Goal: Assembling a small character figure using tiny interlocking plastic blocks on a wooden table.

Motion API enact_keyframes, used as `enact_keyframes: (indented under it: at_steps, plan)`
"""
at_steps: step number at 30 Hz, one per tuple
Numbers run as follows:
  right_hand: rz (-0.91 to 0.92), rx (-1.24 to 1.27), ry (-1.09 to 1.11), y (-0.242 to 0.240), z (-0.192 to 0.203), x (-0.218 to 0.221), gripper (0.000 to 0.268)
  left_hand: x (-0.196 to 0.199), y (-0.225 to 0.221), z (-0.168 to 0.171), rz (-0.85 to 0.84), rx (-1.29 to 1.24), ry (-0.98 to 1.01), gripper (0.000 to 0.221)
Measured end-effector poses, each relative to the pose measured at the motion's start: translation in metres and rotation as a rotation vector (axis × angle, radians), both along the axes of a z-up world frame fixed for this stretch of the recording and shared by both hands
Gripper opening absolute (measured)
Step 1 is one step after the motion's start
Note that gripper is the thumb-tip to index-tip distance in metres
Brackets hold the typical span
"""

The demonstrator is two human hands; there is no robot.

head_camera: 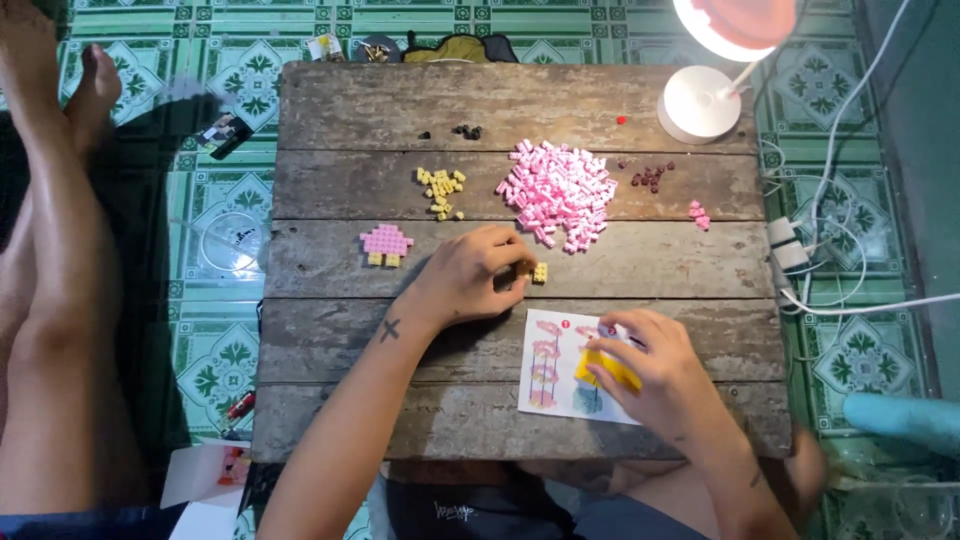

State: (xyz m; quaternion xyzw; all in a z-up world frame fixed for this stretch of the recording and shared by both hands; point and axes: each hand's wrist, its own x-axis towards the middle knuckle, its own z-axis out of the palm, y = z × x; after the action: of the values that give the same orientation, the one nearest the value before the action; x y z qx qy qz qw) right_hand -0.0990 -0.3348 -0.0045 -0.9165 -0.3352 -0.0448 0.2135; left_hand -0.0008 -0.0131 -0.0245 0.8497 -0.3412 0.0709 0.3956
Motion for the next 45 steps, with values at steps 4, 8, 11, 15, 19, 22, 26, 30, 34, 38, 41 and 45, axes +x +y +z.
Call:
enact_keyframes:
  at_steps: [4, 8, 11, 15, 19, 22, 26, 30, 34, 38, 41, 45]
  plan:
    - [-0.091, 0.126, 0.021, 0.01, -0.006, 0.039, 0.019, -0.001, -0.002, 0.012, 0.095, 0.118, 0.154, 0.015]
    - [-0.138, 0.077, -0.182, 0.016, -0.028, 0.094, 0.022, -0.001, -0.001, 0.014, 0.088, 0.13, 0.171, 0.014]
    - [-0.133, 0.078, -0.192, 0.031, -0.024, 0.119, 0.019, -0.002, 0.0, 0.017, 0.084, 0.164, 0.202, 0.015]
    - [-0.125, 0.015, -0.15, 0.031, -0.028, 0.136, 0.017, -0.003, 0.002, 0.022, 0.094, 0.23, 0.238, 0.016]
    - [-0.145, 0.042, -0.061, 0.024, -0.017, 0.134, 0.015, -0.008, 0.002, 0.024, 0.102, 0.276, 0.264, 0.017]
    - [-0.17, 0.031, -0.042, 0.024, -0.014, 0.135, 0.015, -0.008, 0.004, 0.025, 0.067, 0.263, 0.292, 0.021]
    - [-0.136, 0.008, -0.069, 0.028, -0.004, 0.139, 0.017, -0.009, 0.007, 0.016, 0.065, 0.095, 0.24, 0.017]
    - [-0.1, -0.027, -0.071, 0.038, 0.009, 0.137, 0.016, -0.01, 0.008, 0.003, 0.05, 0.048, 0.201, 0.017]
    - [-0.101, -0.056, -0.105, 0.04, 0.001, 0.139, 0.011, -0.009, 0.006, -0.001, 0.041, 0.033, 0.194, 0.02]
    - [-0.05, -0.071, -0.094, 0.044, -0.004, 0.141, 0.009, -0.009, 0.007, 0.001, 0.037, 0.024, 0.208, 0.02]
    - [-0.046, -0.116, -0.132, 0.046, -0.002, 0.141, 0.007, -0.009, 0.008, 0.001, 0.031, 0.014, 0.207, 0.02]
    - [-0.036, -0.114, -0.142, 0.038, -0.009, 0.14, 0.012, -0.01, 0.007, 0.003, 0.035, 0.013, 0.201, 0.024]
